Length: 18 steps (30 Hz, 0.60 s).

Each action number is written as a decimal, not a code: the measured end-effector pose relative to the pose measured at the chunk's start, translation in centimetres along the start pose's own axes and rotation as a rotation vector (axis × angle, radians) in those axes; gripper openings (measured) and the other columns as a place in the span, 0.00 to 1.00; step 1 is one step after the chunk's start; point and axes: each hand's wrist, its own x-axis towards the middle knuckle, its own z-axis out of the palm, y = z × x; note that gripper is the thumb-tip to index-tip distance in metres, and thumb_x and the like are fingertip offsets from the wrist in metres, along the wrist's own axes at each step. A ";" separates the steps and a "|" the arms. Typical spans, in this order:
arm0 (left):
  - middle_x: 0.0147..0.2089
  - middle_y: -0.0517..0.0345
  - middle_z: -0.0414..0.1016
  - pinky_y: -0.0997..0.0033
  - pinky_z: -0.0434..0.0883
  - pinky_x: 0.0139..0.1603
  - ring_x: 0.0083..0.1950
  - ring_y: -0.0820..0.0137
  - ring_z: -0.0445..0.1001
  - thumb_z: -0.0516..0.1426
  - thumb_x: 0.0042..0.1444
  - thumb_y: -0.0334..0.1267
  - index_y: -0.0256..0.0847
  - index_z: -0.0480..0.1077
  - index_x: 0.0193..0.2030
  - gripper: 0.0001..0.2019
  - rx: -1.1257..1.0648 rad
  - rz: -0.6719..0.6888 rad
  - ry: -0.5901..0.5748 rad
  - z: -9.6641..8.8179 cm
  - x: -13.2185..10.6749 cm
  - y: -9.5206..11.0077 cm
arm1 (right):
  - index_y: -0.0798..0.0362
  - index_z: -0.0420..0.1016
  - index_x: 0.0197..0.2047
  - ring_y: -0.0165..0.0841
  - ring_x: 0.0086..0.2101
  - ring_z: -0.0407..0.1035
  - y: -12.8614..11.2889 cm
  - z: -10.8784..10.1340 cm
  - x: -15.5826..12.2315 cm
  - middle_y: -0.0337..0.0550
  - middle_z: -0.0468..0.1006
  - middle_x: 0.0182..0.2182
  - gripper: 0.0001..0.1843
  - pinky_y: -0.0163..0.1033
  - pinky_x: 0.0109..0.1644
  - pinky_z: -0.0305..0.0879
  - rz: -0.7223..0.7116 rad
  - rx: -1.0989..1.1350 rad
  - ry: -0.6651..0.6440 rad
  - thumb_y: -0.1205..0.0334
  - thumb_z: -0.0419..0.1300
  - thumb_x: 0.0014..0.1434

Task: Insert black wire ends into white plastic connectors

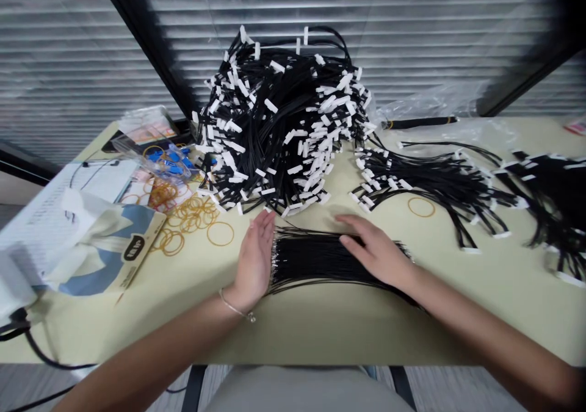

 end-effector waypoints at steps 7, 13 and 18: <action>0.63 0.43 0.62 0.56 0.49 0.70 0.66 0.61 0.58 0.49 0.60 0.54 0.37 0.62 0.58 0.27 0.187 -0.017 -0.168 -3.3 -1.4 1.3 | 0.60 0.59 0.62 0.40 0.61 0.52 -1.3 1.3 0.4 0.51 0.64 0.58 0.29 0.52 0.67 0.46 -0.325 -0.353 -0.330 0.51 0.51 0.62; 0.72 0.50 0.36 0.44 0.39 0.69 0.71 0.50 0.35 0.63 0.46 0.51 0.46 0.37 0.70 0.51 1.234 0.388 -0.883 -8.4 -2.2 3.9 | 0.61 0.50 0.66 0.41 0.64 0.44 -1.5 0.8 -0.7 0.51 0.54 0.64 0.39 0.52 0.68 0.42 -0.441 -0.533 -0.434 0.46 0.53 0.59; 0.72 0.51 0.36 0.48 0.39 0.70 0.71 0.51 0.34 0.62 0.47 0.53 0.46 0.36 0.70 0.50 1.131 0.385 -0.855 -9.1 -2.8 4.6 | 0.59 0.37 0.69 0.46 0.65 0.39 -1.9 -0.7 -1.8 0.56 0.46 0.66 0.51 0.57 0.66 0.43 -0.424 -0.625 -0.326 0.41 0.56 0.55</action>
